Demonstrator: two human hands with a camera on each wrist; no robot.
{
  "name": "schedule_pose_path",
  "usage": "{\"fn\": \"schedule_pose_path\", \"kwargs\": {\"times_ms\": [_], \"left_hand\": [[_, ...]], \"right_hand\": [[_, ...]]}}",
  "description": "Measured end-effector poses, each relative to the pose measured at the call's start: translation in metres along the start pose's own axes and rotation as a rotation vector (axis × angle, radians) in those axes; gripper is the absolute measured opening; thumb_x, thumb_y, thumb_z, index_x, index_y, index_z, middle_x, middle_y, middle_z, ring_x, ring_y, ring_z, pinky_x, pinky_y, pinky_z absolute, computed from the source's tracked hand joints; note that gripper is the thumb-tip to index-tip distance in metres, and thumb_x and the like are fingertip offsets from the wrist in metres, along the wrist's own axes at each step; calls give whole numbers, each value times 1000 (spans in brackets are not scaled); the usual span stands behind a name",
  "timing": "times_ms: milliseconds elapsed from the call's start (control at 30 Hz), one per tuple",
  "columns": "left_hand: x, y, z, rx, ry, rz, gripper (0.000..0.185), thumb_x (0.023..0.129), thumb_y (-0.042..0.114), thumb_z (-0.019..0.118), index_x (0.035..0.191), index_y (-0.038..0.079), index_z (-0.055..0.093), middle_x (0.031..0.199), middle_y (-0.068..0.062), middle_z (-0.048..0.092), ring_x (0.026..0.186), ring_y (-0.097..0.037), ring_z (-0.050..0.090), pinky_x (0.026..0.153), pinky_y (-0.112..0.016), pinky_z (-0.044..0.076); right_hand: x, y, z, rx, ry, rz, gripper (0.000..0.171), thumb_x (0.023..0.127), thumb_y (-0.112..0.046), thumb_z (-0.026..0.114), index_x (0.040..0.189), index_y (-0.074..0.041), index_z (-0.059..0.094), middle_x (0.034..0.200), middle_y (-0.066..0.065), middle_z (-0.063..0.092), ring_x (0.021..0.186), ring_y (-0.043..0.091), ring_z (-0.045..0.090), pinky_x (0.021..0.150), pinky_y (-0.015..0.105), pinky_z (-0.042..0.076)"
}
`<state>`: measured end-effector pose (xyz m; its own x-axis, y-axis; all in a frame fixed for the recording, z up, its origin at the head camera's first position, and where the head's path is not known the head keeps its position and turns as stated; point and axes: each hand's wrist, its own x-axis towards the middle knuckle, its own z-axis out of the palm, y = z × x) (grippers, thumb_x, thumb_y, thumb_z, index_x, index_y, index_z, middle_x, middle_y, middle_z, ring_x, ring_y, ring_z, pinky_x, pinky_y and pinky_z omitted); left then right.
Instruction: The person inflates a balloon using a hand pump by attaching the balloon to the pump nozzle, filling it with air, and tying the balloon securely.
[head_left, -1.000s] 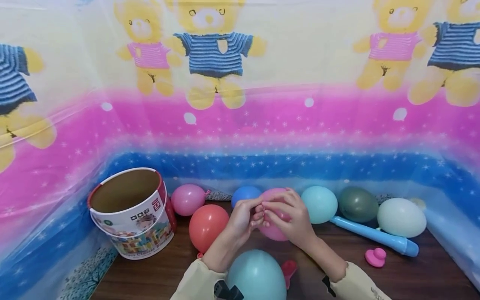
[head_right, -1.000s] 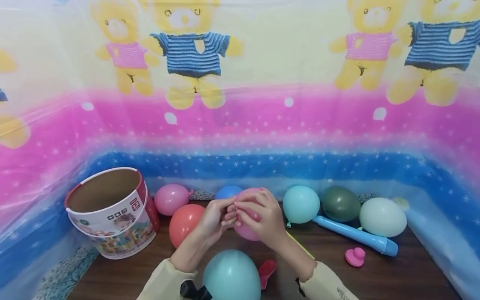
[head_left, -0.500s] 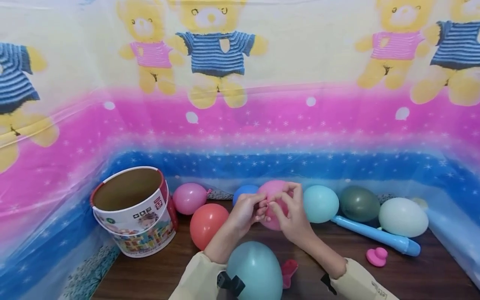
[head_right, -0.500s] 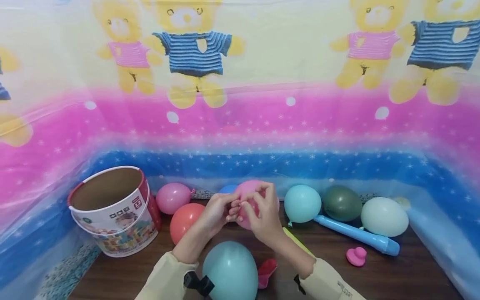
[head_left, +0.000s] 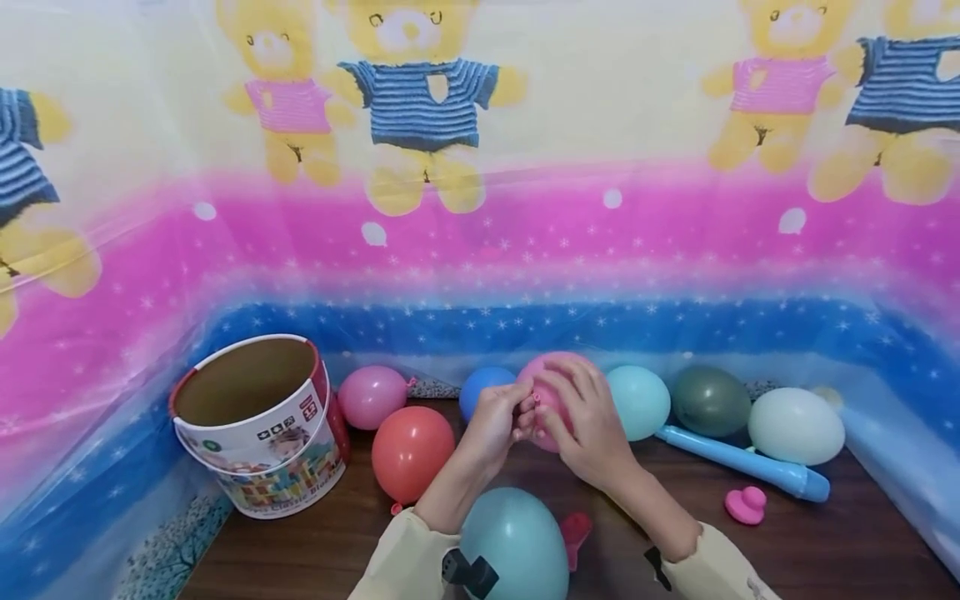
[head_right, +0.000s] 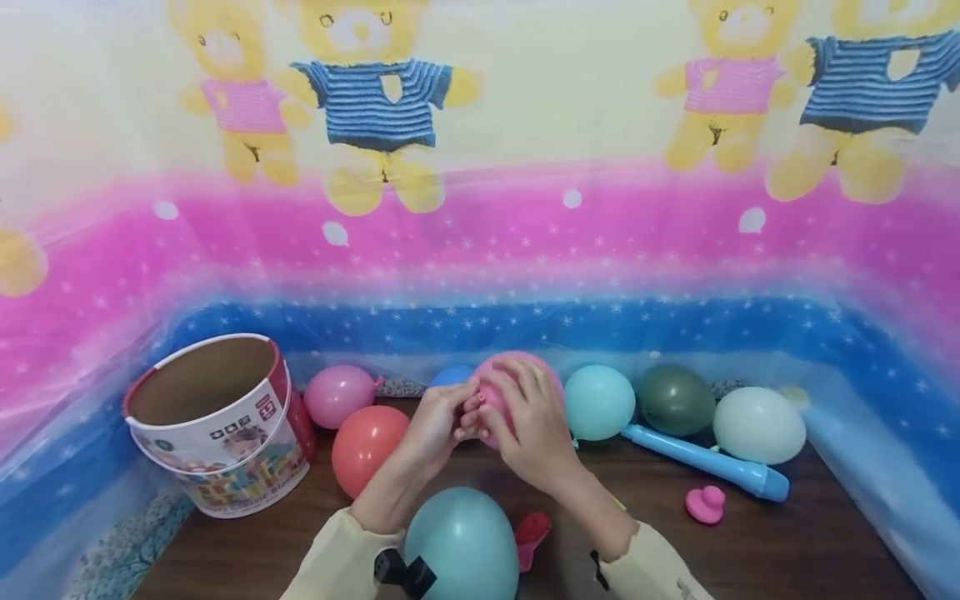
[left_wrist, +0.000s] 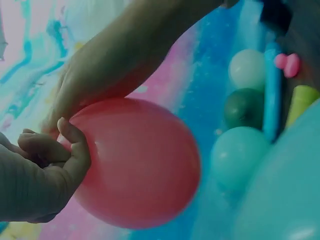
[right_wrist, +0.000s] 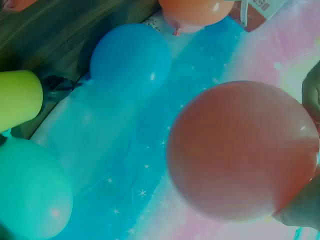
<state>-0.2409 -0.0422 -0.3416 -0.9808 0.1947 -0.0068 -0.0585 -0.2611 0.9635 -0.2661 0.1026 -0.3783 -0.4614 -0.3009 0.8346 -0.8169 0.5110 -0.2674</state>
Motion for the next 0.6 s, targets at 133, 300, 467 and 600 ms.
{"fn": "schedule_pose_path", "kwargs": {"times_ms": [133,300,467,600], "left_hand": [[-5,3,-1,18,-23,23,41,104,18,40,64,10,45,53,5,39,44,-4,36,57,-19,49],[-9,6,2,16,-46,32,41,105,20,39,68,9,48,55,5,42,48,-6,42,60,-20,52],[-4,5,15,-94,-102,55,27,103,14,42,90,3,63,70,7,61,58,-4,56,69,-22,54],[4,1,24,-252,-172,-14,35,103,15,40,133,0,51,114,0,67,82,-7,64,91,-30,54]], "right_hand": [[2,2,-4,128,-33,-25,29,96,-24,61,112,-2,71,126,17,62,126,34,49,110,62,28],[3,-11,-2,284,88,160,17,80,5,72,96,2,76,114,19,69,120,33,49,110,66,18],[19,-17,-12,552,130,702,24,95,-8,61,107,11,68,131,8,58,129,23,42,106,32,37],[38,2,-13,729,210,1050,37,102,-17,50,119,15,58,137,4,40,134,18,32,103,25,42]]}}
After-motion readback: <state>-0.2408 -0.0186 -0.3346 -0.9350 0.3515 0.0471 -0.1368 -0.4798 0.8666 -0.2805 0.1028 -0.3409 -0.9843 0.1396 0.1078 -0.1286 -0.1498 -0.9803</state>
